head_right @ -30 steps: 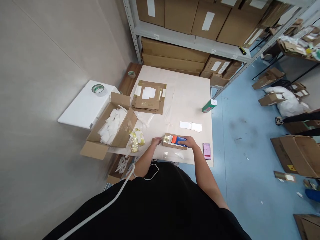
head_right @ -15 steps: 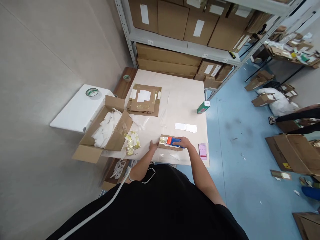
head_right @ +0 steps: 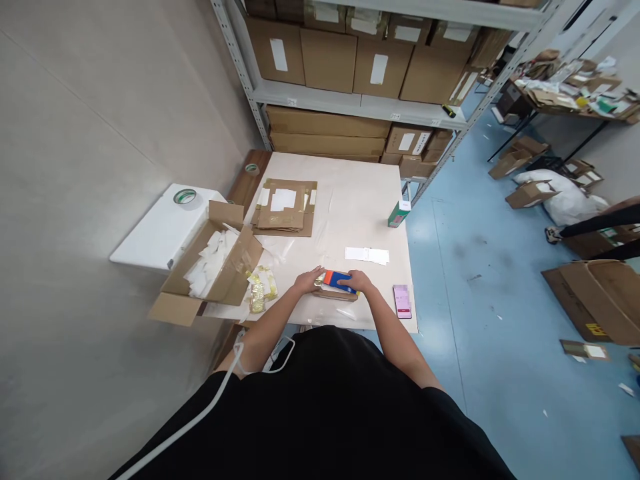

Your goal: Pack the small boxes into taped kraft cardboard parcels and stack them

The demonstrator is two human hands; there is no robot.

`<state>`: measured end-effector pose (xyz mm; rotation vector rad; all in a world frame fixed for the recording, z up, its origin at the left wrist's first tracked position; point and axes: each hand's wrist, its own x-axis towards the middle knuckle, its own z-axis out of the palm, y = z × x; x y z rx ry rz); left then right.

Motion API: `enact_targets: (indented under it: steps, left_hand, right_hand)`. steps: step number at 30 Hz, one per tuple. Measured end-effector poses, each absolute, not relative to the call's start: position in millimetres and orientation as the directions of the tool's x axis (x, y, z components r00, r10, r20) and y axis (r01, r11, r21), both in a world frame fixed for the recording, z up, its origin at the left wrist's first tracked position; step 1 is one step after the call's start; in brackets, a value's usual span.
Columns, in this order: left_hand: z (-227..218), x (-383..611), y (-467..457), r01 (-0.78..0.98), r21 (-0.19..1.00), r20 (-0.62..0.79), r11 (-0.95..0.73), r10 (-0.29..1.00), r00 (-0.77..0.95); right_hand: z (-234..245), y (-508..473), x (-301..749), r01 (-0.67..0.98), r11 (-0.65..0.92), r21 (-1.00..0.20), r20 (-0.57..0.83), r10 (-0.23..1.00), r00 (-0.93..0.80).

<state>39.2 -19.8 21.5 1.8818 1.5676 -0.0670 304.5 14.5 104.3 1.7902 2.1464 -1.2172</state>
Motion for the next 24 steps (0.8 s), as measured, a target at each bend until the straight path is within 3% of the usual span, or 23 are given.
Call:
enact_targets:
  steps: [5,16,24]
  left_hand:
    - [17.3,32.1,-15.2,0.907,0.415,-0.503,-0.066,0.814,0.290]
    - [10.1,27.0,-7.8,0.920,0.374,-0.565,-0.113,0.760,0.323]
    - [7.6,41.3,-6.6,0.916,0.384,-0.565,-0.115,0.756,0.331]
  right_hand:
    - [101.7,1.6,307.8,0.875,-0.013,-0.484,-0.458,0.856,-0.240]
    - [112.6,17.5,364.4,0.954,-0.043,-0.295,-0.556,0.820,-0.135]
    - [107.7,13.0,409.8,0.940,-0.025,-0.341,-0.522,0.836,-0.167]
